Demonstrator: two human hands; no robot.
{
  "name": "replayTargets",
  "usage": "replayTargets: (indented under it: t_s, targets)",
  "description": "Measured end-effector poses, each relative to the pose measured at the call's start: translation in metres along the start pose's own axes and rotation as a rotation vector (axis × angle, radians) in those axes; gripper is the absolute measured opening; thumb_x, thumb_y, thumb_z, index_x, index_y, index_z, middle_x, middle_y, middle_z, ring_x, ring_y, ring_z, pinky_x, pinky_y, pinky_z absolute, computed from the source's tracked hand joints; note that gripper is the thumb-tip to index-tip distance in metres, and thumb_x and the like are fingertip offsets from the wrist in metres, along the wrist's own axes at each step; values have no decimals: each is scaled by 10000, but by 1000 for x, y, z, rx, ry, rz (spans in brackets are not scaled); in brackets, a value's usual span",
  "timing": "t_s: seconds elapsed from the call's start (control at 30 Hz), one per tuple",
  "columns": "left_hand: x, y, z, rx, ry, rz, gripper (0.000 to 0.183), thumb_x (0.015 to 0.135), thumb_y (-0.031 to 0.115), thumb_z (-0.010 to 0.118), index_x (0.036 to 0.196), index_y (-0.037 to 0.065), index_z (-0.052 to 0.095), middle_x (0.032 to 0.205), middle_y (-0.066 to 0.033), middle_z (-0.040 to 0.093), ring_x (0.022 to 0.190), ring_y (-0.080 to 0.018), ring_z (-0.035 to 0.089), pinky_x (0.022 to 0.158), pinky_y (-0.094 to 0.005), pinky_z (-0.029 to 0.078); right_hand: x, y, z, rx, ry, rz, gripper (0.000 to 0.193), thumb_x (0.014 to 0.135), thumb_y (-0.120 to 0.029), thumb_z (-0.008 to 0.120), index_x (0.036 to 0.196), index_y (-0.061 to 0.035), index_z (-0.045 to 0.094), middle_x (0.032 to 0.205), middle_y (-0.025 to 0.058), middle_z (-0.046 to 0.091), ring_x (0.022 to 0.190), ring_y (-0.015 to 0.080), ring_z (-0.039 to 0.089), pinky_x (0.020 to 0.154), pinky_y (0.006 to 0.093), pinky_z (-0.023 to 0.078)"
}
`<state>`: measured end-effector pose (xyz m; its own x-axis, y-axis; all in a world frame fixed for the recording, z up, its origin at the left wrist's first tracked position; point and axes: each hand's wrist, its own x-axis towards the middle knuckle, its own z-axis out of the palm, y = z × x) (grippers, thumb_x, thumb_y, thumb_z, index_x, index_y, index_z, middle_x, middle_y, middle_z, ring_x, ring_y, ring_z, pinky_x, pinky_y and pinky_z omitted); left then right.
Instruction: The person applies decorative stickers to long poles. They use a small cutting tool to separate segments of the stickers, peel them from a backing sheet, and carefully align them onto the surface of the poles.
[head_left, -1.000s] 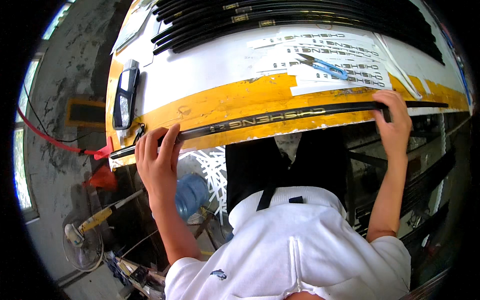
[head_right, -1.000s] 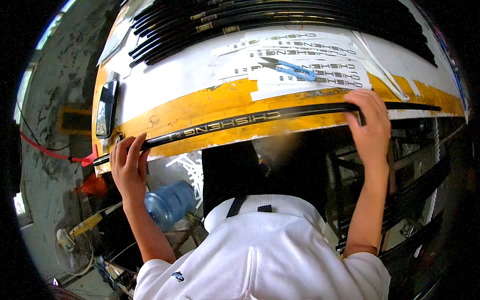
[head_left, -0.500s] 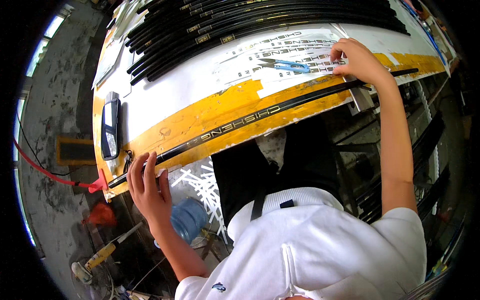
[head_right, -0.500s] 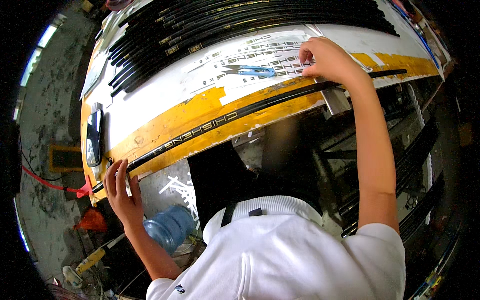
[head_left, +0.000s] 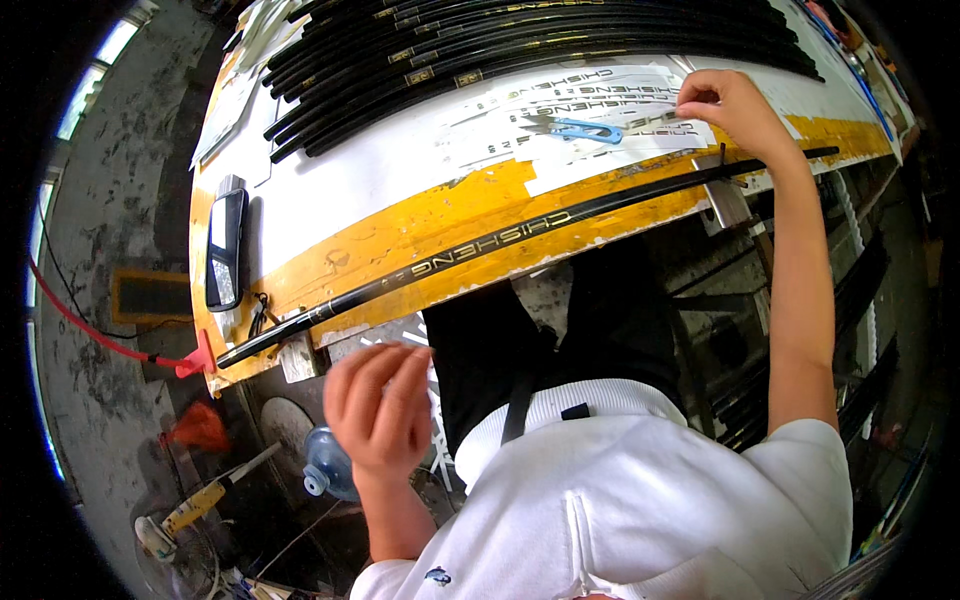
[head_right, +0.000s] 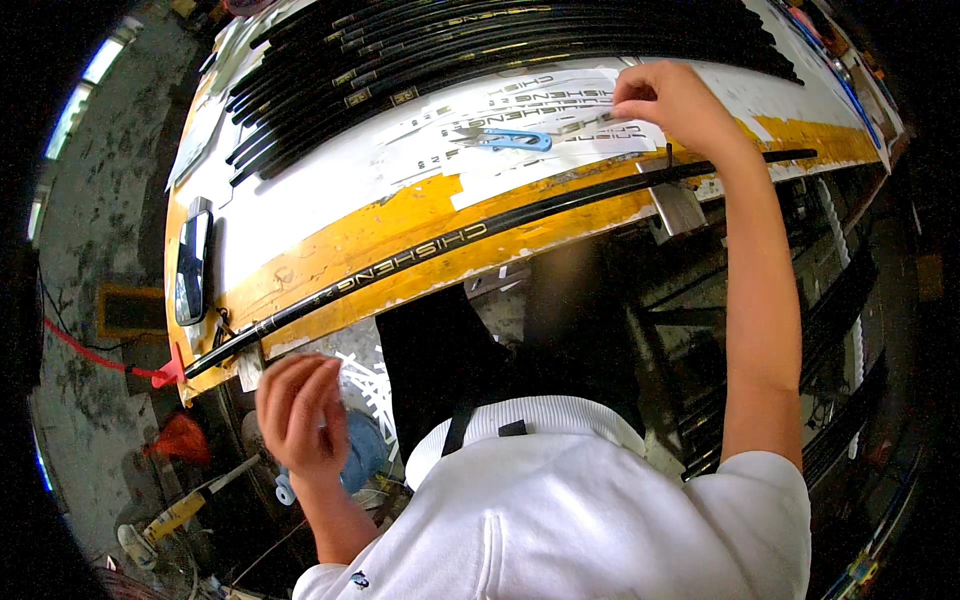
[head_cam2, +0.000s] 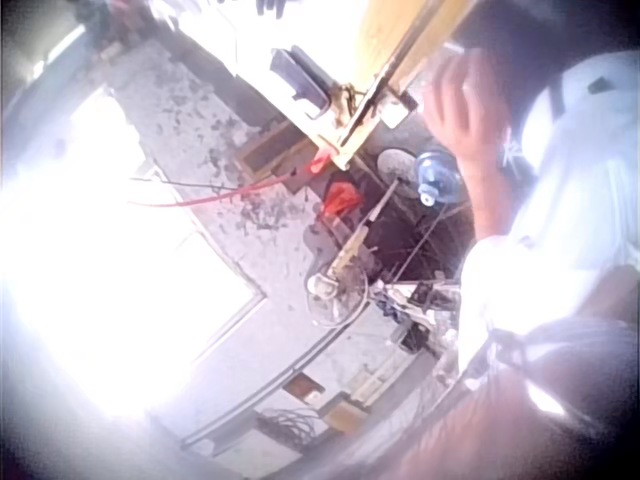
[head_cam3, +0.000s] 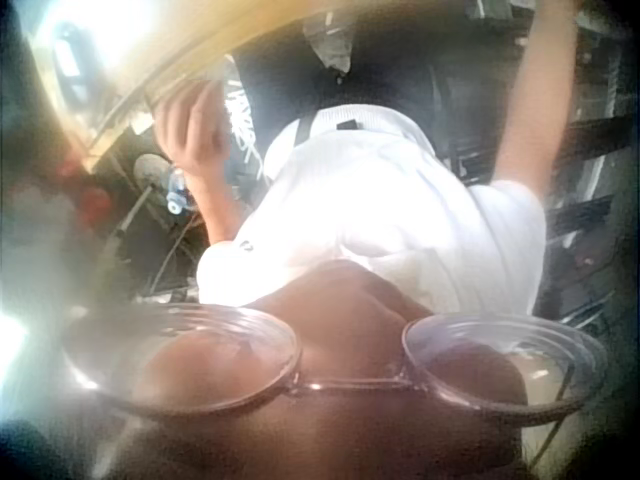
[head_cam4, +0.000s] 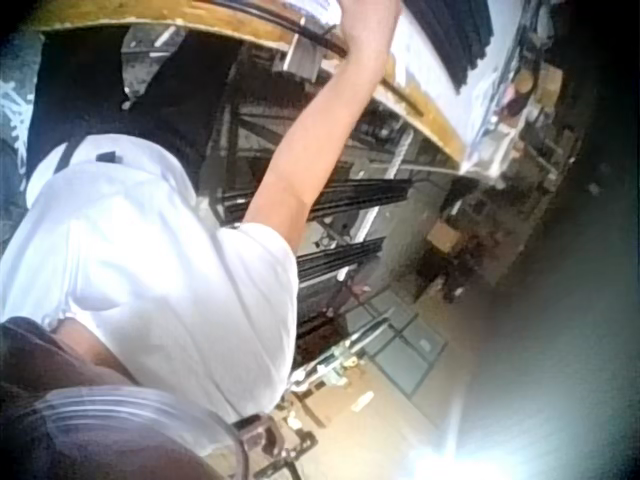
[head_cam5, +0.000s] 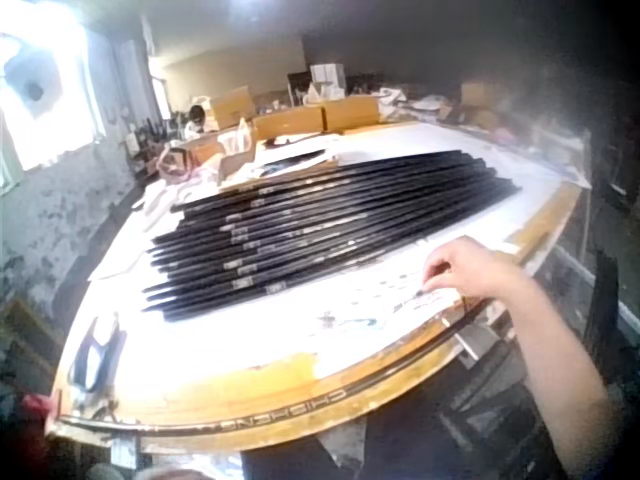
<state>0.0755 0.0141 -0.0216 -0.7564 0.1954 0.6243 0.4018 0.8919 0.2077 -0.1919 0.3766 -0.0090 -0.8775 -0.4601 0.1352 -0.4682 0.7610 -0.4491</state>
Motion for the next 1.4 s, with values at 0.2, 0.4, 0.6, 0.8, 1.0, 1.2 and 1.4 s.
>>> replayTargets:
  t_s: [0.2,0.4,0.6,0.8,1.0,1.2,1.4]
  targets:
    - [9,50,14,-819,-441,-127,201,725,25,716,920,6,667,854,-118,681,715,-261,656,623,-321,522,-39,-57,-47,-161,434,-78,106,847,-162,649,858,-58,636,727,30,622,646,109,562,591,250,416]
    - [25,82,58,-1844,-320,-504,886,829,371,707,1475,10,219,1519,-168,215,1283,-271,418,1013,-400,383,-104,-165,-13,399,59,-75,119,682,-71,757,743,-27,665,695,30,638,592,102,579,523,233,416]
    - [29,76,55,-1847,104,-687,565,1024,368,281,1408,-45,327,1446,-226,360,1266,-284,451,1068,-431,345,-122,-157,24,1131,-50,210,220,818,65,608,1034,39,638,812,57,655,684,84,587,576,196,457]
    - [35,94,55,-1975,-7,-693,565,1025,259,335,1500,38,124,1493,-228,276,1371,-304,315,1108,-429,271,-130,-178,47,1072,-99,217,251,801,46,651,1050,14,651,790,65,660,634,92,602,579,213,472]
    - [39,107,53,-2118,56,-732,552,1039,237,294,1499,23,74,1486,-239,278,1379,-282,302,1112,-402,271,-129,-176,66,386,351,-319,462,694,80,701,1145,3,634,822,92,572,703,197,572,615,275,480]
    - [37,112,50,-2004,-6,-791,520,1035,148,301,1493,12,96,1479,-234,290,1383,-283,293,1126,-395,263,-130,-168,72,226,426,-438,476,659,86,696,1127,16,642,778,63,532,652,196,526,566,285,455]
    - [34,111,53,-2038,26,-791,508,1033,145,305,1486,4,124,1472,-227,306,1380,-281,296,1132,-401,261,-134,-166,71,125,446,-500,429,632,59,742,1055,25,680,807,70,578,680,206,539,571,290,443]
